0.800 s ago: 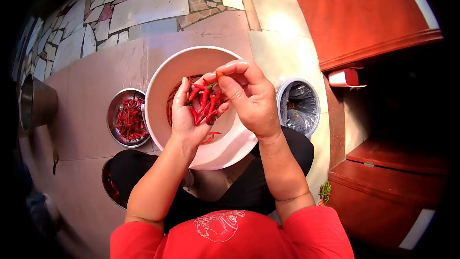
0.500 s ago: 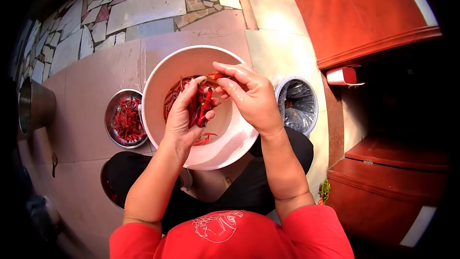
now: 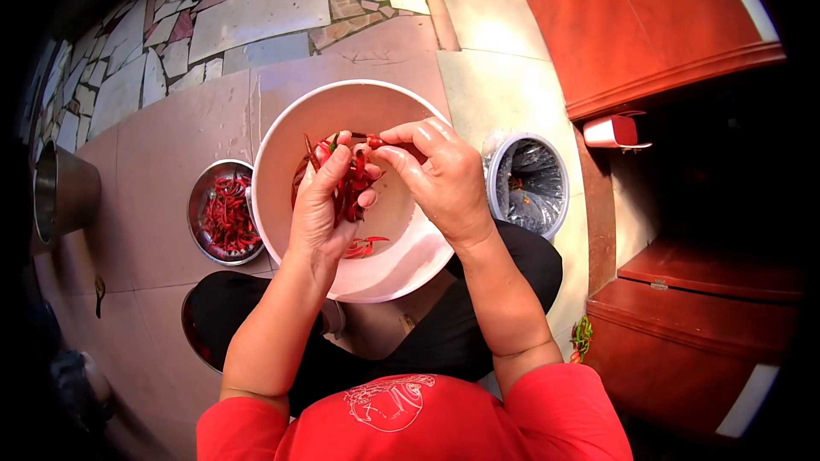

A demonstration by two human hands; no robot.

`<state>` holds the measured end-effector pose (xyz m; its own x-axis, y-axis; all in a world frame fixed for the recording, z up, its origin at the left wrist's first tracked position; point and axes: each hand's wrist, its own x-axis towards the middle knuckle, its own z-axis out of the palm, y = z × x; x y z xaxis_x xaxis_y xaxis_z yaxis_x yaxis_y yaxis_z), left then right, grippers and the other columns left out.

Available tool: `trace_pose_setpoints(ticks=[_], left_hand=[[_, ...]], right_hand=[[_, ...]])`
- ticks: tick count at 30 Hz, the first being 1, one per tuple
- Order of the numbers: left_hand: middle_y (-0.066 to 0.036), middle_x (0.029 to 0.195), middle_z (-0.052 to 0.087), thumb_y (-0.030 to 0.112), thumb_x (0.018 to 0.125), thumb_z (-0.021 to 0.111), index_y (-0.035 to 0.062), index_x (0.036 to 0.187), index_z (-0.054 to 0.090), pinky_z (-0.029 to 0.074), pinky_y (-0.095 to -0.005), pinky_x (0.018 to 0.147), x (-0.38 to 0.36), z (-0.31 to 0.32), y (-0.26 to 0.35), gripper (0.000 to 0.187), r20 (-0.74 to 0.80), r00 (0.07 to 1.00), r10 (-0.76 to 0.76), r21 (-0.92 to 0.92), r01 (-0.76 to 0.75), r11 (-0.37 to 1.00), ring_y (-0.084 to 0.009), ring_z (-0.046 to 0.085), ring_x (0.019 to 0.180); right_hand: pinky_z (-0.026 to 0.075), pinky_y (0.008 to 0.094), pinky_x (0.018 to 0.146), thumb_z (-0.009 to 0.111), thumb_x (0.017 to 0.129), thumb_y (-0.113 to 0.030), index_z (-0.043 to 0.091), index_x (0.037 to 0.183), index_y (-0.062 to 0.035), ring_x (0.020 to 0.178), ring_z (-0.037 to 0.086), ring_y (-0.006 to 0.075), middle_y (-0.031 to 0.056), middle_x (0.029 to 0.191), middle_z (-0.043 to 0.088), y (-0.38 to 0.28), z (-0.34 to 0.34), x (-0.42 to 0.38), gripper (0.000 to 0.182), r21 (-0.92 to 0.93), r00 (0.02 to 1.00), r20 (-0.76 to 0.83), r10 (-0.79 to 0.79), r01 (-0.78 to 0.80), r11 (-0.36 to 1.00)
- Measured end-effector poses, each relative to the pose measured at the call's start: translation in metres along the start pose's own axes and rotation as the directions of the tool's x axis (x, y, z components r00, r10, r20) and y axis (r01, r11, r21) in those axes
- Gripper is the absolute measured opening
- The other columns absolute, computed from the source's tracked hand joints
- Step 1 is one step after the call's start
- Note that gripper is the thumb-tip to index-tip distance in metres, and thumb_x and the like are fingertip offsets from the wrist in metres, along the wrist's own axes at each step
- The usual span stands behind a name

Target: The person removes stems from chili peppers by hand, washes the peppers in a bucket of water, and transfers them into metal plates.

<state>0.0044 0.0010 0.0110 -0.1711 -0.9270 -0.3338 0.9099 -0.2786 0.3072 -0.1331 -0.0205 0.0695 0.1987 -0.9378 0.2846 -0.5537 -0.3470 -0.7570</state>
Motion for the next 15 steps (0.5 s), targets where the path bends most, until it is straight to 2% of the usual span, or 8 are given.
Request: trace_pose_setpoints(ticks=[5,8,10,14,15], left_hand=[[-0.006,0.089,0.057,0.007,0.084,0.065,0.0062,0.107,0.048,0.043,-0.0230,0.048,0.001,0.000,0.000,0.029,0.018,1.000,-0.021,0.054,0.020,0.998,-0.0154,0.060,0.074],[-0.006,0.089,0.056,0.006,0.083,0.065,0.0063,0.107,0.049,0.043,-0.0228,0.047,0.003,-0.003,0.000,0.029,0.001,0.999,0.034,0.044,-0.034,0.998,-0.0149,0.059,0.074],[-0.006,0.088,0.056,0.006,0.083,0.065,0.0061,0.107,0.049,0.043,-0.0228,0.047,0.003,-0.002,0.001,0.029,-0.002,1.000,0.026,0.067,-0.025,0.997,-0.0147,0.059,0.073],[-0.006,0.083,0.056,0.006,0.083,0.065,0.0058,0.107,0.049,0.042,-0.0227,0.046,0.003,-0.001,0.005,0.028,-0.008,1.000,0.017,0.186,-0.015,0.983,-0.0141,0.058,0.068],[-0.006,0.083,0.056,0.006,0.083,0.065,0.0058,0.107,0.049,0.042,-0.0227,0.046,0.002,-0.001,0.007,0.028,-0.009,1.000,0.017,0.186,-0.016,0.983,-0.0141,0.058,0.068]], right_hand=[[0.051,0.0285,0.066,0.065,0.078,0.002,0.066,0.091,-0.0007,0.075,0.064,0.0203,0.0105,0.082,0.064,0.004,0.012,-0.003,0.013,-0.009,0.998,0.016,-0.061,0.062,0.998],[0.051,0.0289,0.067,0.065,0.077,0.003,0.066,0.091,-0.0006,0.075,0.063,0.0212,0.0112,0.083,0.063,0.006,0.014,-0.004,0.014,0.012,0.995,0.032,-0.095,0.095,0.995],[0.051,0.0285,0.067,0.065,0.077,0.002,0.066,0.091,-0.0005,0.074,0.063,0.0210,0.0115,0.084,0.063,0.003,0.012,-0.004,0.014,0.051,0.999,0.049,0.003,-0.005,0.999],[0.051,0.0272,0.066,0.066,0.078,0.000,0.065,0.091,0.0000,0.072,0.063,0.0184,0.0106,0.084,0.063,0.009,0.007,-0.003,0.012,-0.031,0.996,0.090,-0.012,0.015,0.999],[0.050,0.0259,0.066,0.065,0.080,-0.001,0.064,0.089,0.0001,0.071,0.062,0.0161,0.0089,0.083,0.063,0.010,0.006,-0.005,0.010,0.043,0.993,0.109,0.046,-0.051,0.998]])
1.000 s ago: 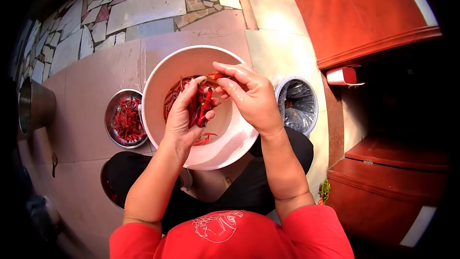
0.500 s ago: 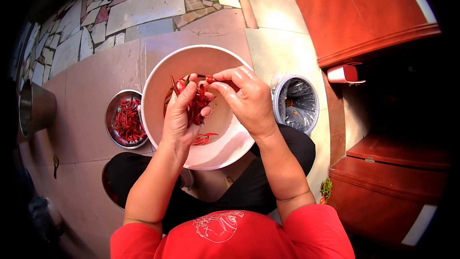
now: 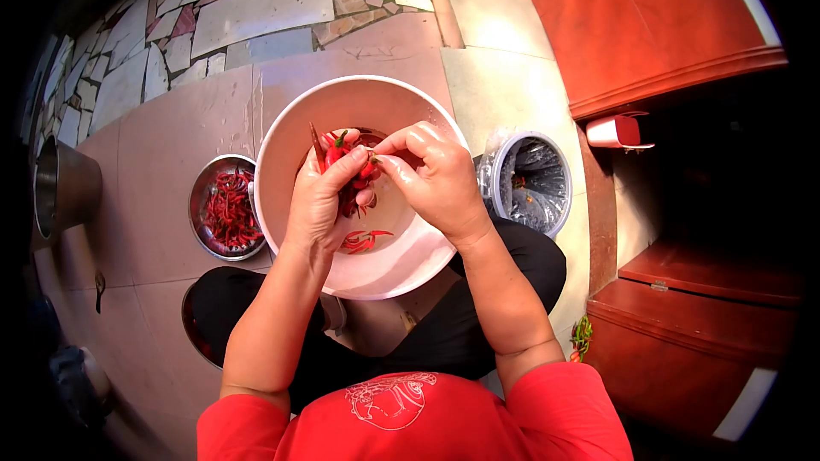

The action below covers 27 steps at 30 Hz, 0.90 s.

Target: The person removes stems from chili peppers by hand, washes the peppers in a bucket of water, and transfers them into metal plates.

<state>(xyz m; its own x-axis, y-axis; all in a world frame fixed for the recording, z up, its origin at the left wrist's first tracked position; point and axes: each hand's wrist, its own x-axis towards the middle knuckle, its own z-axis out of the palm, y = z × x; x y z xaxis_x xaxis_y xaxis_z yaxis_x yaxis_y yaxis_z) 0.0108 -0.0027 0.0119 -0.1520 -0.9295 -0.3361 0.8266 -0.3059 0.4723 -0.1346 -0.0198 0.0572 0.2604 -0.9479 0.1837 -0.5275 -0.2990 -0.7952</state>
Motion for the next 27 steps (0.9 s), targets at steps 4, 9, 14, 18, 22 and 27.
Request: trace_pose_setpoints(ticks=[4,9,14,18,22,27], left_hand=[[-0.007,0.081,0.057,0.006,0.084,0.064,0.0060,0.106,0.049,0.041,-0.0226,0.046,-0.002,-0.001,0.001,0.028,0.058,0.996,-0.064,-0.006,0.064,0.998,-0.0131,0.057,0.066],[-0.006,0.082,0.058,0.007,0.084,0.064,0.0073,0.108,0.049,0.041,-0.0225,0.045,-0.003,-0.004,-0.001,0.028,0.113,0.989,-0.093,-0.067,0.101,0.993,-0.0131,0.057,0.067],[-0.004,0.084,0.058,0.009,0.086,0.063,0.0086,0.106,0.049,0.042,-0.0218,0.046,-0.003,-0.001,0.000,0.025,0.091,0.991,-0.103,-0.086,0.111,0.990,-0.0124,0.059,0.069],[-0.004,0.084,0.059,0.010,0.086,0.063,0.0087,0.105,0.049,0.042,-0.0217,0.046,0.000,-0.005,-0.005,0.024,0.080,0.990,-0.114,-0.107,0.123,0.987,-0.0127,0.059,0.070],[-0.006,0.085,0.059,0.011,0.086,0.064,0.0088,0.103,0.051,0.042,-0.0216,0.045,0.001,-0.006,-0.006,0.021,0.046,0.996,-0.076,-0.057,0.078,0.995,-0.0141,0.059,0.070],[-0.007,0.084,0.060,0.010,0.085,0.065,0.0075,0.102,0.051,0.043,-0.0217,0.046,0.001,-0.005,-0.006,0.022,-0.012,1.000,-0.028,0.006,0.028,1.000,-0.0141,0.060,0.068]], right_hand=[[0.047,0.0220,0.064,0.064,0.085,-0.006,0.063,0.088,-0.0010,0.070,0.057,0.0103,0.0036,0.080,0.060,0.006,-0.004,-0.003,0.006,0.429,0.933,0.193,0.303,-0.358,0.829],[0.044,0.0201,0.062,0.061,0.089,-0.013,0.060,0.091,-0.0029,0.066,0.053,0.0095,0.0031,0.082,0.060,0.032,0.006,-0.009,0.010,0.816,0.876,0.392,0.282,-0.472,0.333],[0.042,0.0219,0.059,0.055,0.090,-0.010,0.053,0.088,-0.0046,0.067,0.054,0.0104,0.0070,0.085,0.060,0.021,-0.001,-0.001,0.006,0.874,0.870,0.324,0.371,-0.426,0.235],[0.044,0.0216,0.060,0.056,0.088,-0.006,0.056,0.094,-0.0014,0.071,0.056,0.0102,0.0051,0.086,0.060,0.026,0.001,-0.004,0.008,0.585,0.909,0.282,0.307,-0.416,0.696],[0.047,0.0227,0.067,0.059,0.085,0.000,0.060,0.106,0.0017,0.078,0.058,0.0118,0.0044,0.089,0.061,0.021,0.003,-0.006,0.021,0.453,0.937,0.251,0.245,-0.337,0.825],[0.048,0.0250,0.068,0.064,0.081,0.000,0.064,0.102,-0.0004,0.076,0.060,0.0149,0.0063,0.086,0.062,0.016,0.000,-0.005,0.021,0.135,0.996,0.082,-0.022,0.011,0.991]])
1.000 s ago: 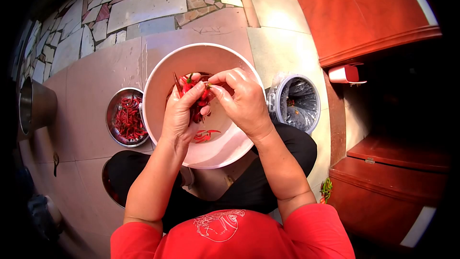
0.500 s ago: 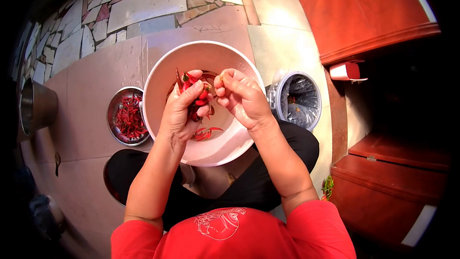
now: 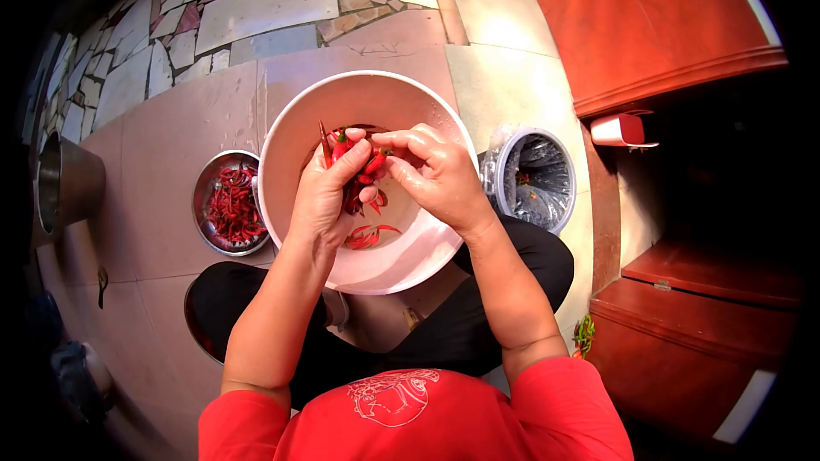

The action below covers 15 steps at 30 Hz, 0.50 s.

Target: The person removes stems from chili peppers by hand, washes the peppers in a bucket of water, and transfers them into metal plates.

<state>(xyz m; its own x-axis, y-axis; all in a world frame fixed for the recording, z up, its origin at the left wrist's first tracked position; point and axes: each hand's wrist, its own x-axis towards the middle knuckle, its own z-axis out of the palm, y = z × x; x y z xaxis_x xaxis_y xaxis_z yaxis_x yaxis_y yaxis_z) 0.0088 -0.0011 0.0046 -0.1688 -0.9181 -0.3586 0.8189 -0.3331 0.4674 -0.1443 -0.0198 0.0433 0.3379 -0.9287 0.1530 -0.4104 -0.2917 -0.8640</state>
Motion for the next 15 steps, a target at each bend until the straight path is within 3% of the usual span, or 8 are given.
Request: trace_pose_setpoints(ticks=[3,6,7,9,11,12,13,15], left_hand=[[-0.007,0.085,0.060,0.010,0.084,0.066,0.0070,0.102,0.051,0.043,-0.0220,0.046,0.001,-0.005,0.001,0.024,-0.014,1.000,-0.012,0.005,0.012,1.000,-0.0154,0.060,0.068],[-0.008,0.086,0.060,0.010,0.084,0.066,0.0068,0.103,0.051,0.043,-0.0221,0.045,0.002,-0.005,0.005,0.025,-0.019,1.000,-0.006,-0.016,0.006,1.000,-0.0165,0.060,0.069],[-0.008,0.086,0.060,0.011,0.084,0.066,0.0068,0.103,0.051,0.042,-0.0221,0.045,0.001,-0.003,0.006,0.025,-0.034,0.999,-0.012,-0.014,0.012,1.000,-0.0167,0.060,0.069],[-0.008,0.085,0.060,0.011,0.084,0.066,0.0068,0.103,0.051,0.042,-0.0221,0.045,0.000,-0.002,0.004,0.025,-0.039,0.999,-0.025,-0.016,0.024,1.000,-0.0168,0.060,0.070],[-0.007,0.083,0.057,0.012,0.087,0.063,0.0082,0.103,0.052,0.041,-0.0236,0.044,0.001,-0.002,0.004,0.020,-0.026,0.998,-0.053,-0.006,0.053,0.999,-0.0178,0.058,0.067],[-0.007,0.083,0.057,0.012,0.087,0.063,0.0082,0.103,0.052,0.041,-0.0236,0.044,0.001,0.000,0.005,0.020,-0.022,0.999,-0.037,-0.015,0.036,0.999,-0.0178,0.058,0.067],[-0.007,0.083,0.057,0.013,0.087,0.064,0.0081,0.103,0.052,0.041,-0.0235,0.044,0.000,0.002,0.004,0.021,-0.001,0.999,-0.039,-0.027,0.039,0.999,-0.0175,0.058,0.066],[-0.007,0.082,0.057,0.014,0.087,0.064,0.0080,0.103,0.051,0.041,-0.0234,0.044,-0.006,0.004,0.003,0.021,0.021,0.998,-0.058,-0.027,0.058,0.998,-0.0172,0.057,0.066]], right_hand=[[0.048,0.0272,0.064,0.066,0.078,-0.001,0.065,0.095,-0.0025,0.073,0.061,0.0189,0.0111,0.084,0.062,-0.002,-0.029,-0.004,0.017,-0.340,0.984,-0.154,-0.087,0.030,0.940],[0.047,0.0219,0.069,0.063,0.082,0.000,0.064,0.093,0.0015,0.076,0.057,0.0073,0.0029,0.083,0.062,0.000,-0.088,-0.018,0.011,-0.237,0.914,-0.402,0.050,-0.156,0.959],[0.046,0.0209,0.069,0.061,0.082,0.001,0.064,0.093,0.0017,0.075,0.056,0.0065,0.0029,0.084,0.062,0.013,-0.113,-0.025,0.011,-0.307,0.904,-0.423,0.064,-0.209,0.929],[0.048,0.0256,0.076,0.068,0.080,-0.008,0.065,0.103,-0.0010,0.083,0.062,0.0139,0.0078,0.090,0.065,0.058,-0.161,-0.041,0.024,-0.339,0.904,-0.336,0.264,-0.378,0.862],[0.048,0.0326,0.085,0.074,0.073,-0.019,0.062,0.115,-0.0063,0.097,0.063,0.0250,0.0141,0.100,0.066,0.082,-0.178,-0.062,0.046,-0.848,0.860,-0.073,0.505,-0.319,0.422],[0.044,0.0375,0.092,0.078,0.067,-0.026,0.058,0.123,-0.0101,0.108,0.058,0.0315,0.0173,0.107,0.063,0.062,-0.165,-0.057,0.061,-0.961,0.781,-0.107,0.616,-0.239,0.136],[0.047,0.0341,0.088,0.076,0.070,-0.023,0.060,0.120,-0.0097,0.103,0.061,0.0280,0.0151,0.106,0.064,0.057,-0.158,-0.050,0.054,-0.914,0.874,-0.108,0.474,-0.275,0.299],[0.050,0.0285,0.082,0.072,0.076,-0.017,0.062,0.116,-0.0071,0.096,0.064,0.0206,0.0112,0.102,0.065,0.039,-0.131,-0.025,0.043,-0.512,0.905,-0.031,0.423,-0.378,0.771]])
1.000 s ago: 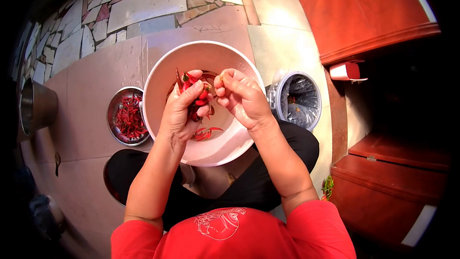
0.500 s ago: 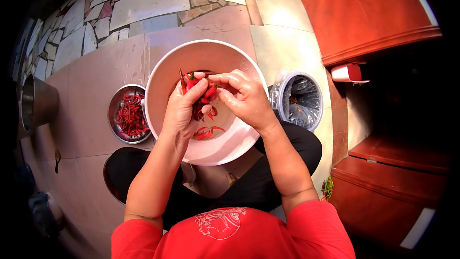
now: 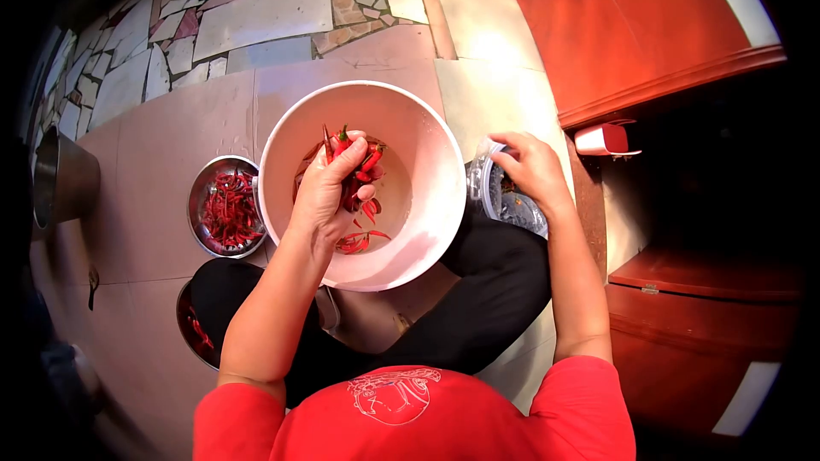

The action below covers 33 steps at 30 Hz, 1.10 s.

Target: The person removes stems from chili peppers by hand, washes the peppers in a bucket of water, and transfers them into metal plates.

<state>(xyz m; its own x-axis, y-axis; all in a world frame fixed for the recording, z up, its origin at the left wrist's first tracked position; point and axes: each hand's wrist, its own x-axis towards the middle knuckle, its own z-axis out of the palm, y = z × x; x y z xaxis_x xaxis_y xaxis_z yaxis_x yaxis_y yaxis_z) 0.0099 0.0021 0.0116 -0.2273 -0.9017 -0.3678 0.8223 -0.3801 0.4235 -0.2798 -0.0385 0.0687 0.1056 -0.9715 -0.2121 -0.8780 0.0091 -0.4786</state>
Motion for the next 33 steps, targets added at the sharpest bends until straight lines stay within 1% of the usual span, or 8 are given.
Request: trace_pose_setpoints(ticks=[4,12,14,17,22,26,31,33], left_hand=[[-0.006,0.081,0.057,0.016,0.087,0.064,0.0077,0.102,0.051,0.041,-0.0217,0.043,-0.004,0.009,0.004,0.021,0.037,0.999,-0.015,-0.007,0.015,1.000,-0.0157,0.058,0.065],[-0.006,0.082,0.060,0.019,0.087,0.064,0.0087,0.102,0.052,0.041,-0.0207,0.044,-0.012,-0.008,0.014,0.022,0.114,0.994,0.002,-0.033,0.001,0.999,-0.0131,0.059,0.068],[-0.005,0.083,0.060,0.021,0.087,0.065,0.0092,0.098,0.053,0.042,-0.0202,0.045,-0.014,-0.007,0.018,0.020,0.041,0.999,0.012,-0.063,-0.010,0.998,-0.0119,0.059,0.068],[-0.005,0.082,0.060,0.019,0.084,0.066,0.0065,0.099,0.051,0.043,-0.0211,0.042,0.000,-0.013,0.012,0.025,-0.044,0.984,0.172,-0.058,-0.174,0.983,-0.0114,0.059,0.063],[-0.007,0.083,0.057,0.015,0.085,0.063,0.0066,0.099,0.050,0.041,-0.0224,0.039,0.025,-0.018,-0.003,0.021,-0.197,0.927,0.321,-0.039,-0.334,0.942,-0.0121,0.054,0.058],[-0.006,0.069,0.053,0.015,0.085,0.060,0.0030,0.098,0.048,0.038,-0.0253,0.036,0.021,0.005,-0.011,0.021,-0.163,0.951,0.264,-0.058,-0.277,0.959,-0.0122,0.049,0.052],[-0.006,0.081,0.064,0.025,0.087,0.062,0.0035,0.103,0.054,0.047,-0.0228,0.054,0.006,-0.003,0.016,0.028,-0.218,0.944,0.247,-0.034,-0.260,0.965,-0.0118,0.061,0.070],[-0.003,0.079,0.060,0.023,0.090,0.060,0.0041,0.100,0.054,0.044,-0.0188,0.058,-0.011,0.005,0.016,0.022,0.088,0.929,0.359,-0.651,-0.219,0.727,-0.0099,0.057,0.066]], right_hand=[[0.049,0.0250,0.082,0.064,0.085,-0.003,0.062,0.110,0.0018,0.096,0.060,0.0130,0.0069,0.102,0.062,-0.094,0.034,0.006,0.026,0.555,0.954,0.121,-0.274,0.164,0.815],[0.049,0.0256,0.075,0.060,0.086,-0.005,0.063,0.101,0.0016,0.085,0.059,0.0113,0.0047,0.095,0.064,-0.123,0.063,0.016,0.016,0.418,0.843,0.129,-0.522,0.431,0.800],[0.049,0.0254,0.073,0.060,0.087,-0.006,0.063,0.101,0.0009,0.085,0.059,0.0110,0.0041,0.094,0.064,-0.134,0.060,0.015,0.016,0.643,0.944,0.074,-0.323,0.202,0.738],[0.045,0.0212,0.071,0.056,0.089,-0.007,0.060,0.100,-0.0011,0.080,0.055,0.0081,0.0046,0.095,0.063,-0.153,0.045,0.018,0.014,0.541,0.902,-0.178,-0.392,0.423,0.727],[0.046,0.0240,0.068,0.057,0.086,-0.002,0.057,0.105,0.0030,0.079,0.058,0.0113,0.0071,0.094,0.061,-0.281,0.092,-0.041,0.020,0.612,0.602,0.177,-0.779,0.552,0.566],[0.048,0.0275,0.058,0.065,0.082,-0.006,0.060,0.108,-0.0035,0.071,0.062,0.0161,0.0076,0.086,0.061,-0.349,0.150,-0.091,0.027,0.518,0.192,0.424,-0.885,0.750,0.411],[0.045,0.0209,0.059,0.065,0.082,-0.002,0.061,0.112,0.0004,0.072,0.060,0.0087,0.0069,0.089,0.065,-0.346,0.111,-0.087,0.030,0.386,0.428,0.219,-0.877,0.787,0.481],[0.046,0.0207,0.062,0.063,0.086,-0.005,0.062,0.106,0.0022,0.074,0.059,0.0080,0.0045,0.086,0.064,-0.310,0.077,-0.057,0.022,0.493,0.682,0.023,-0.731,0.629,0.601]])
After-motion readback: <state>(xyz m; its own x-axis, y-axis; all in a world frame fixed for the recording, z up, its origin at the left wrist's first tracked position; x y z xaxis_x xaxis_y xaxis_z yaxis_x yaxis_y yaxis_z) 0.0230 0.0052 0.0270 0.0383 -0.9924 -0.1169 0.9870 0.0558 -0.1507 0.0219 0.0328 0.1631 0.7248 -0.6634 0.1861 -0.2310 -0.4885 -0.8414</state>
